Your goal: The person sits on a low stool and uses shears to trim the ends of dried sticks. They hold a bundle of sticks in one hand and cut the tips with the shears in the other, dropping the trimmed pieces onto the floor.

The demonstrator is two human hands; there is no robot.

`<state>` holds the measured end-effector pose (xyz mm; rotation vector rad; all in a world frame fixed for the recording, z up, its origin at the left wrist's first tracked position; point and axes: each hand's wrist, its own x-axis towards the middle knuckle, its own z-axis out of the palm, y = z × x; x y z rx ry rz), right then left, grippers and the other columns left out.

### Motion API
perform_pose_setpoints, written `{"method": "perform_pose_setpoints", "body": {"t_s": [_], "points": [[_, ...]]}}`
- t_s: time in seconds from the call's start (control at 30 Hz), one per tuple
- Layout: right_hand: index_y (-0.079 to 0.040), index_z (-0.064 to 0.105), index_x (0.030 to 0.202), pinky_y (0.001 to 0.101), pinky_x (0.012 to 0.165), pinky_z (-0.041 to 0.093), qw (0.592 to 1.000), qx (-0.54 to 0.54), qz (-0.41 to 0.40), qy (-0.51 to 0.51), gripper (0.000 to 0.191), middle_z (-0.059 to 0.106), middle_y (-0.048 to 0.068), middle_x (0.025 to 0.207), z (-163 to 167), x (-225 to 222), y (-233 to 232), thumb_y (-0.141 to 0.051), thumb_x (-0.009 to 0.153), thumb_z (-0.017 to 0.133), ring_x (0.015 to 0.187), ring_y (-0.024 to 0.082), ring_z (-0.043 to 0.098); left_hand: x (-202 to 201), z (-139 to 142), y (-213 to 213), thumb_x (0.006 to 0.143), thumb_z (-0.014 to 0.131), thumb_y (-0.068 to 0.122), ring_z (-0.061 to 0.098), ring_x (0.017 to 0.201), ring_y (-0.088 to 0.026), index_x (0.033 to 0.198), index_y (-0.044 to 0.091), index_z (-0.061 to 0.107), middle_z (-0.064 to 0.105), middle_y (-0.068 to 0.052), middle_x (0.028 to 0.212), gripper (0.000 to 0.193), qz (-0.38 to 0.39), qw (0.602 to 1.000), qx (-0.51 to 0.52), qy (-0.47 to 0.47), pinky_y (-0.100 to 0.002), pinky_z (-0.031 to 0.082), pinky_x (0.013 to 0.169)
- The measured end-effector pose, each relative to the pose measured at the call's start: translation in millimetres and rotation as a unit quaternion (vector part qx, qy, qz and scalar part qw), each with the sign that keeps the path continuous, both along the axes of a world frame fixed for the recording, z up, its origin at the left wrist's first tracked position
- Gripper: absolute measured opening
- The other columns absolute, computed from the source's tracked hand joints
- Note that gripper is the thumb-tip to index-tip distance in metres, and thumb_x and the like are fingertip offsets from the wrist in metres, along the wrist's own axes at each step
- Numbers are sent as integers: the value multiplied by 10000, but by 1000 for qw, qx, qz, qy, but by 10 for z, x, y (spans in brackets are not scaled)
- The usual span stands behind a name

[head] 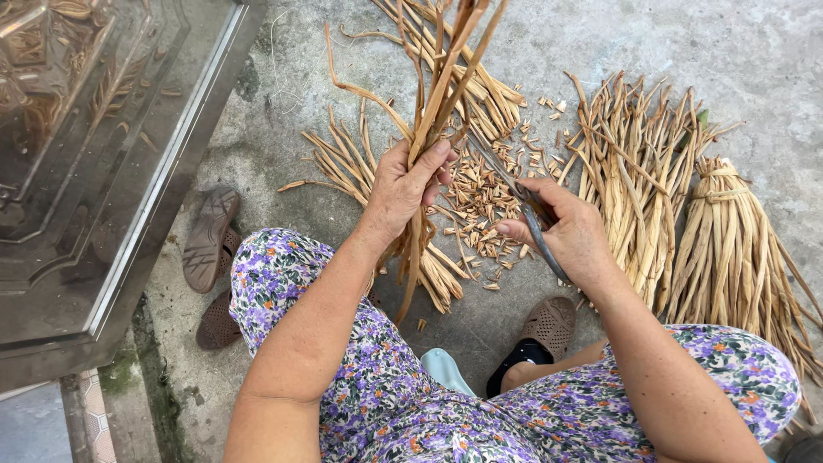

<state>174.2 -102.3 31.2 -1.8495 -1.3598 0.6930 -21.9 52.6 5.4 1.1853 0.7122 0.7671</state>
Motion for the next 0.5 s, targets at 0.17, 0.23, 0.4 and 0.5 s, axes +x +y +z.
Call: {"method": "perform_pose_setpoints", "body": {"t_s": [0.17,0.23,0.4,0.5], "points": [[-65,686,1260,264,665,496,1000,-1,-2,-22,635,688,14,845,24,-13,4,-350,732,892,739,88,580,0,-21,-9,978,707,335,559,573,-29,1041,8,732,666,-16,753,334,-22,1000,15,7,-179,433,457],[-66,708,1235,264,635,483,999,-11,-14,-27,620,677,10,800,-10,-17,9,-352,721,905,703,89,556,8,-23,-12,962,717,329,586,606,-26,1062,9,735,693,-10,790,335,-25,1000,12,11,-179,446,465],[-96,754,1180,251,587,438,997,-42,-28,66,532,664,1,760,-125,-3,11,-334,727,901,676,64,536,24,-21,-3,961,705,348,570,596,-18,1074,16,731,702,15,791,352,-24,1000,8,14,-177,432,461],[-108,754,1155,248,581,438,990,-40,-39,128,475,677,-6,769,-148,44,7,-322,750,881,672,67,579,2,-19,23,994,676,396,518,531,-24,1059,14,744,616,16,673,394,-25,999,-6,39,-171,399,453]]}}
